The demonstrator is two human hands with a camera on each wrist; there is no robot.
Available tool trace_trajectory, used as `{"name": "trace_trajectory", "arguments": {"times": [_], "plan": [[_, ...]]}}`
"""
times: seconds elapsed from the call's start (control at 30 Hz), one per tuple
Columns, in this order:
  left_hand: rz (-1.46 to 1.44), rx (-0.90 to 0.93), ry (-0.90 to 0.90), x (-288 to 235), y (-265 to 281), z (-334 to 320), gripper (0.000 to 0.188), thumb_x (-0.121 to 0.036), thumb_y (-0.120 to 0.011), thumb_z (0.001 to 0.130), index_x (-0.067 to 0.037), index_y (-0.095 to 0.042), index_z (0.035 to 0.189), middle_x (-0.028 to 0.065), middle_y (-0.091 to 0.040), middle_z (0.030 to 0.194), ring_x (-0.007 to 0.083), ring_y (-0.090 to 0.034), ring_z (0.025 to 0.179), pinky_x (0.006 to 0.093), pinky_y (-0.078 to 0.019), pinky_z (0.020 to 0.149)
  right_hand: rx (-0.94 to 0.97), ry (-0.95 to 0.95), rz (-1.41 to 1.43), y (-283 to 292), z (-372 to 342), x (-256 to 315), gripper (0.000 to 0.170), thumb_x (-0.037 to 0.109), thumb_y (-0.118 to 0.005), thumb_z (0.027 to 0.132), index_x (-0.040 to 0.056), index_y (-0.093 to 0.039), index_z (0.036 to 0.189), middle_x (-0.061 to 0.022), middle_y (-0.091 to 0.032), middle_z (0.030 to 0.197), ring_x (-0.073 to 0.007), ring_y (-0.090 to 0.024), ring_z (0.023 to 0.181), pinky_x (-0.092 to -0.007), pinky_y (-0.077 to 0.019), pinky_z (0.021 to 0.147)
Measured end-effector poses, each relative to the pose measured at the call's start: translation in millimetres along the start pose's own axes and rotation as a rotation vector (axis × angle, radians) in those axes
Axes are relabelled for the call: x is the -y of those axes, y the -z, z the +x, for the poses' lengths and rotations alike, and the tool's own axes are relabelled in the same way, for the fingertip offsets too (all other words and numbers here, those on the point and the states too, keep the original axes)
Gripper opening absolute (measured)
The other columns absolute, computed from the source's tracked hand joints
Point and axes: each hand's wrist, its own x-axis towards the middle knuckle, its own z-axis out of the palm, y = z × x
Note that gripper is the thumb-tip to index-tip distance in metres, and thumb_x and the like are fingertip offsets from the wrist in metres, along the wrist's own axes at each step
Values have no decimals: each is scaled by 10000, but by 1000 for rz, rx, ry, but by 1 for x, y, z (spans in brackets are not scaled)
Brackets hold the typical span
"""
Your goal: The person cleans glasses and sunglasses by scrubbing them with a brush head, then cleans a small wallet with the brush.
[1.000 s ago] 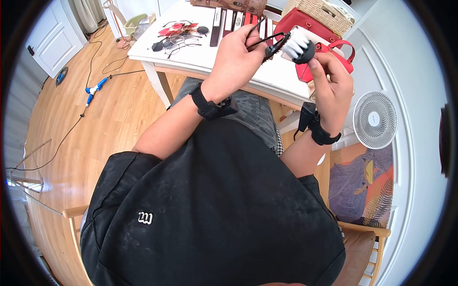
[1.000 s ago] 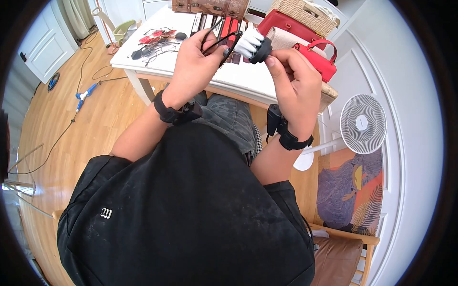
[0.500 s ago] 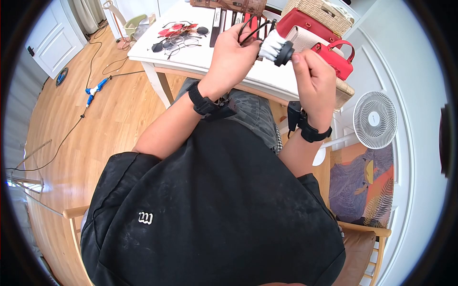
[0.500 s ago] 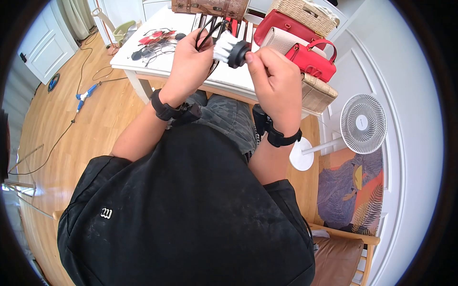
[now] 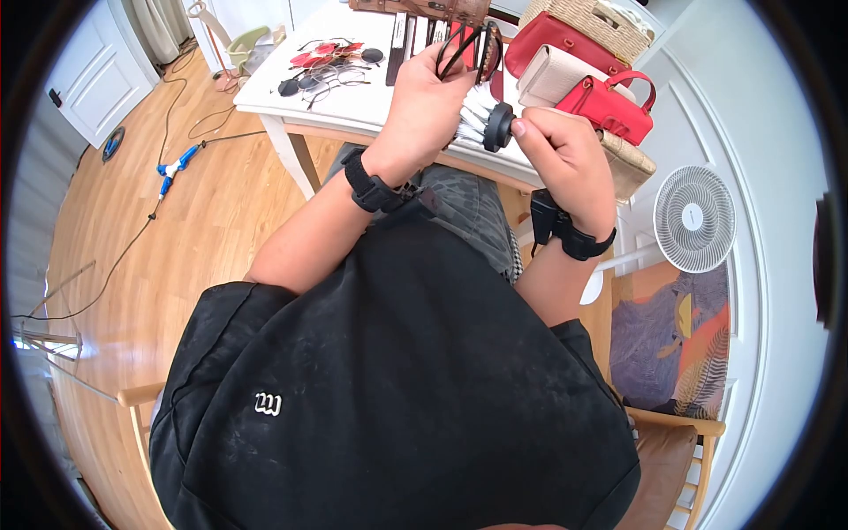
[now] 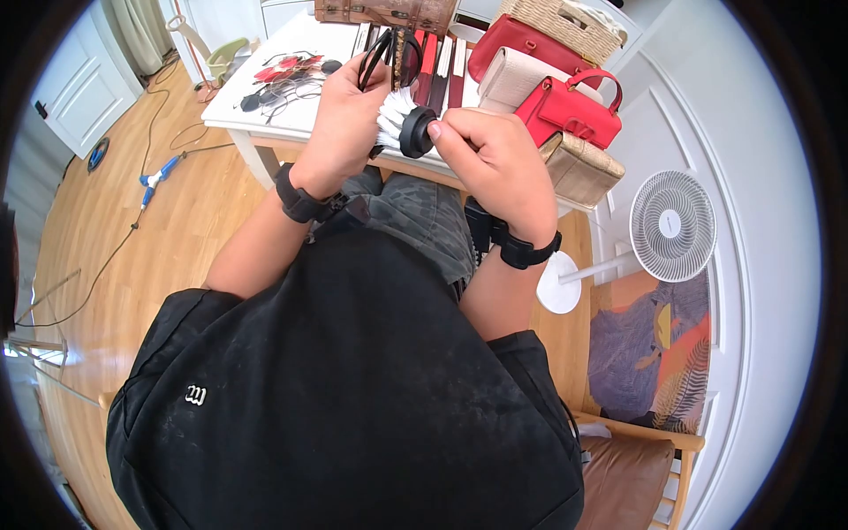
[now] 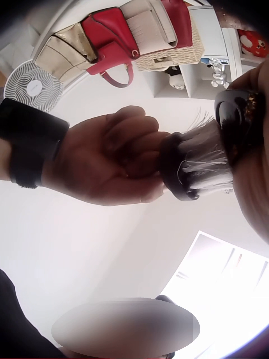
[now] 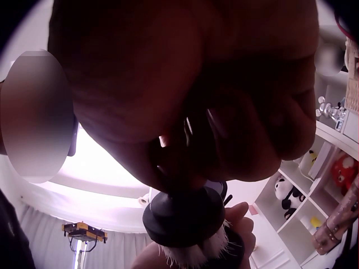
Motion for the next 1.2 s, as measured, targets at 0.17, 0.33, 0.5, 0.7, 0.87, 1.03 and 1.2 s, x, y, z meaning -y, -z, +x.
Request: {"name": "trace_trajectory", "arguments": {"times": [0.17,0.33,0.5,0.7,0.87,1.03,1.2], "plan": [[-303,-24,13,25,2,14,80,-16,-572,1022,-16,-651,1032,-5,-677,964,58,-642,861,259,-539,808,53,41,-72,-6,6,-1,312,213,-618,997,-29,-586,803,-180,-540,679,-343,-521,609,-423,-413,590],[-256,-112,109,22,13,21,139,-32,-565,1039,-13,-665,1133,52,-739,1049,84,-680,838,258,-554,750,82,63,-153,-18,10,6,296,228,-643,953,-7,-613,775,-189,-579,691,-377,-595,657,-440,-450,605],[-446,-182,82,-1,16,26,56,-59,-614,1029,-48,-612,973,-4,-630,819,54,-552,637,258,-453,546,225,227,-175,-24,10,10,271,219,-664,946,9,-620,781,-172,-602,733,-386,-611,717,-450,-474,642],[-168,-229,49,35,68,57,55,-94,-564,1038,-46,-564,1010,26,-613,859,94,-575,669,274,-472,556,180,222,73,-14,8,-6,235,194,-699,962,0,-639,844,-115,-568,752,-264,-555,663,-368,-442,628],[-219,-299,133,60,97,76,167,-203,-523,1081,-51,-590,1065,35,-621,822,129,-625,668,293,-500,552,-97,-51,104,-15,12,-44,186,137,-719,941,-5,-637,853,-65,-540,742,-155,-467,641,-315,-388,603],[89,-580,-71,96,158,89,125,-137,-512,1057,-32,-579,1073,57,-643,961,170,-623,827,325,-518,709,-143,-213,169,-34,18,-77,148,114,-685,958,-16,-647,899,-93,-556,763,-181,-500,654,-328,-413,618],[-228,-898,-198,73,195,111,351,-53,-424,1040,159,-490,1312,248,-544,1427,391,-587,1311,515,-562,1020,16,-272,66,-58,34,-98,187,176,-681,964,8,-631,897,-160,-618,864,-385,-627,809,-436,-485,706]]}}
